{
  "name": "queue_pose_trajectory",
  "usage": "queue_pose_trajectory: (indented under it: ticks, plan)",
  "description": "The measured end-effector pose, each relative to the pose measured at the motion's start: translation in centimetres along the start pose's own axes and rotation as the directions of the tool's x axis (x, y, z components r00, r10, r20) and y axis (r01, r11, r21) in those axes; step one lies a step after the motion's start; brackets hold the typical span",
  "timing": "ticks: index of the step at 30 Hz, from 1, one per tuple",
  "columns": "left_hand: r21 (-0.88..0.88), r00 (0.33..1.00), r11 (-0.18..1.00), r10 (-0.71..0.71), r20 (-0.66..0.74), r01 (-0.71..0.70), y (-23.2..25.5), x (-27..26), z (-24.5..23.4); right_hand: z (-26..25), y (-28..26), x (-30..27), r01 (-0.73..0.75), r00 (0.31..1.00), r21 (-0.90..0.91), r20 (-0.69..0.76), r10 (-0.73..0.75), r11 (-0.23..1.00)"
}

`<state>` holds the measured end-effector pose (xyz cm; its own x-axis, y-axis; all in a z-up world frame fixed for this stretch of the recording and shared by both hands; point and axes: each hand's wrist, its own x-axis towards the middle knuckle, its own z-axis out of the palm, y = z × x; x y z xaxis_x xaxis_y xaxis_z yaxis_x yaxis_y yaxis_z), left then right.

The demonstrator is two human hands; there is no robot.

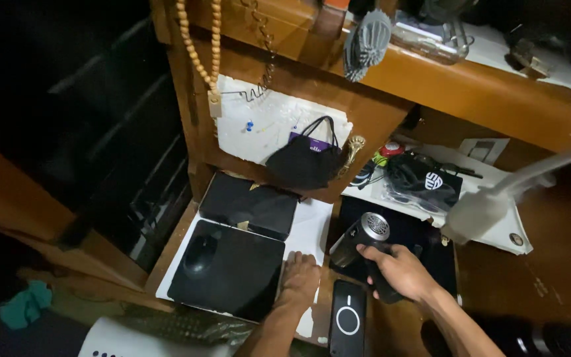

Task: The person clears a cluttered desk by moving a plate and spoon, a phone, and a small plastic bag. They then use a hair dryer to blow air onto a black pouch and a black mousepad on the desk surface.

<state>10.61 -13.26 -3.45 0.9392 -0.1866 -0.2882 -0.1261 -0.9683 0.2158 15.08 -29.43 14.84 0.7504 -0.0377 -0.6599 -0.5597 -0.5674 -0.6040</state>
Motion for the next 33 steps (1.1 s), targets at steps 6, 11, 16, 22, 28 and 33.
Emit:
queue_pose_trajectory:
  ticks: [6,11,16,22,28,33]
  plan:
    - [-0.173,0.956,0.979,-0.147,-0.252,0.105,0.8,4.2,6.1,0.3,1.6,0.0,0.043,0.997,0.014,0.071,-0.044,0.999]
    - [-0.159,0.963,0.986,-0.082,-0.257,0.041,1.0,4.3,6.7,0.5,2.2,-0.3,-0.001,1.000,-0.018,0.015,0.001,1.000]
    - [-0.101,0.959,0.995,-0.014,-0.285,-0.015,1.1,1.4,5.1,1.5,3.8,1.4,0.019,0.999,0.015,0.045,-0.020,1.000]
    - [-0.038,0.951,0.997,0.052,-0.305,-0.067,-1.0,-5.3,2.2,6.2,8.0,5.6,0.072,0.994,0.177,0.068,-0.085,0.982]
    - [-0.034,0.950,0.994,0.092,-0.299,-0.107,-5.1,-5.8,2.3,9.8,9.6,6.3,0.342,0.881,-0.362,-0.197,-0.430,0.867]
    - [-0.084,0.948,0.956,-0.263,0.180,0.281,-9.8,-8.9,-3.0,10.1,9.1,7.7,0.251,0.930,-0.355,-0.171,-0.326,0.901]
